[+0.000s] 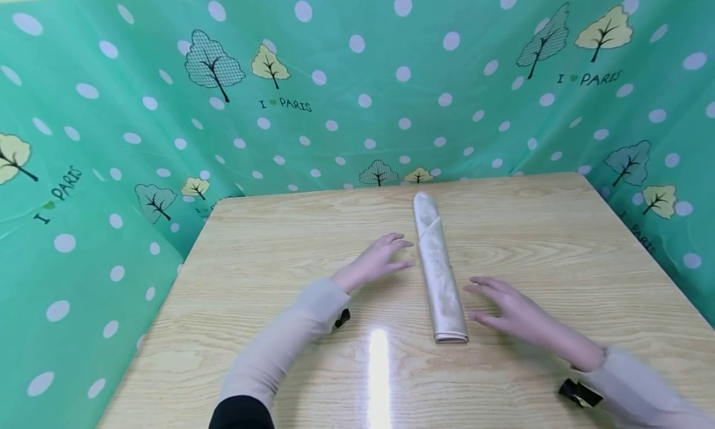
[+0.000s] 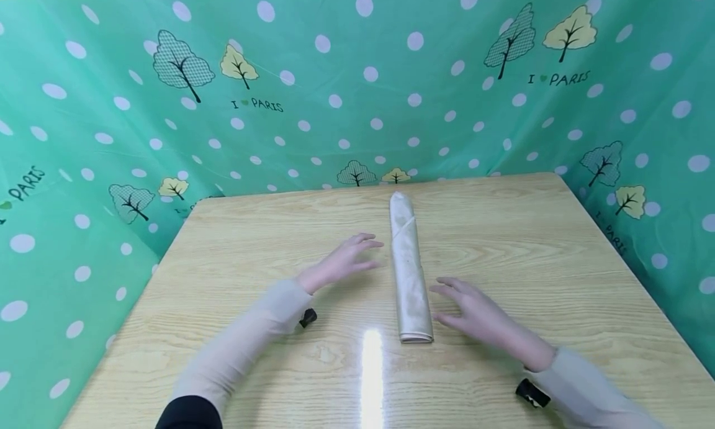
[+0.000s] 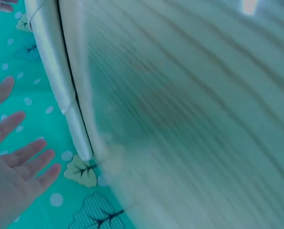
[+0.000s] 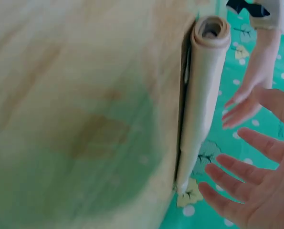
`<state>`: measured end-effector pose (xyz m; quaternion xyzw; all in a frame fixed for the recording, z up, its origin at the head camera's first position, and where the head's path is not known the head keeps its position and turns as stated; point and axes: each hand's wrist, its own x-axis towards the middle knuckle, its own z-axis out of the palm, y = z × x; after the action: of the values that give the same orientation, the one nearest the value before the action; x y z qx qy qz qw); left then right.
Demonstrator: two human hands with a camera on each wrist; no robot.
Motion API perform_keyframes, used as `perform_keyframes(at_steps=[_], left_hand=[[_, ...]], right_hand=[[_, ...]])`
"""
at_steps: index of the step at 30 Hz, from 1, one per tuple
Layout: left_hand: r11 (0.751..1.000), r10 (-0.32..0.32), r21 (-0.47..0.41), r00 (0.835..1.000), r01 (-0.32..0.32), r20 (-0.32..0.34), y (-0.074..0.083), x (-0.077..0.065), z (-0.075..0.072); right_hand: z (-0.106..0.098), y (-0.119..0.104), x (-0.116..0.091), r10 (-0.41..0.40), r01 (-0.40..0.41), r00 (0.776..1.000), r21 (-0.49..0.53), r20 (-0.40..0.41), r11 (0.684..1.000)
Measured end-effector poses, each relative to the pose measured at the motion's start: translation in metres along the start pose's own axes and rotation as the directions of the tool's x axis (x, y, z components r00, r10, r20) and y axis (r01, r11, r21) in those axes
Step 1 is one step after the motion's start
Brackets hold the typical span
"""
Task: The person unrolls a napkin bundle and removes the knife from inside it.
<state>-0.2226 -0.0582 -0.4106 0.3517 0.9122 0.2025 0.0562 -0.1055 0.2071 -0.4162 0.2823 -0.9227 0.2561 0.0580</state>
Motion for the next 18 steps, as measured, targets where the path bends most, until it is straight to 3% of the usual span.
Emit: perform_keyframes(at_steps=[6, 12, 18], left_hand=[[0.991, -0.042, -0.130, 0.999, 0.044, 0.022, 0.007, 0.010, 0.013], [0.980, -0.061, -0.192, 0.998, 0.059, -0.005, 0.012, 0.019, 0.022], [0.973, -0.053, -0.225, 0.998, 0.045, -0.032, 0.015, 0.029, 0.028]], right_hand=[[0.011, -0.007, 0.000, 0.037, -0.040, 0.999, 0.118, 0.023, 0.992], [0.020, -0.012, 0.002, 0.093, -0.096, 0.995, 0.211, 0.025, 0.973], [0.027, -0.012, 0.005, 0.165, -0.183, 0.983, 0.383, 0.080, 0.906]])
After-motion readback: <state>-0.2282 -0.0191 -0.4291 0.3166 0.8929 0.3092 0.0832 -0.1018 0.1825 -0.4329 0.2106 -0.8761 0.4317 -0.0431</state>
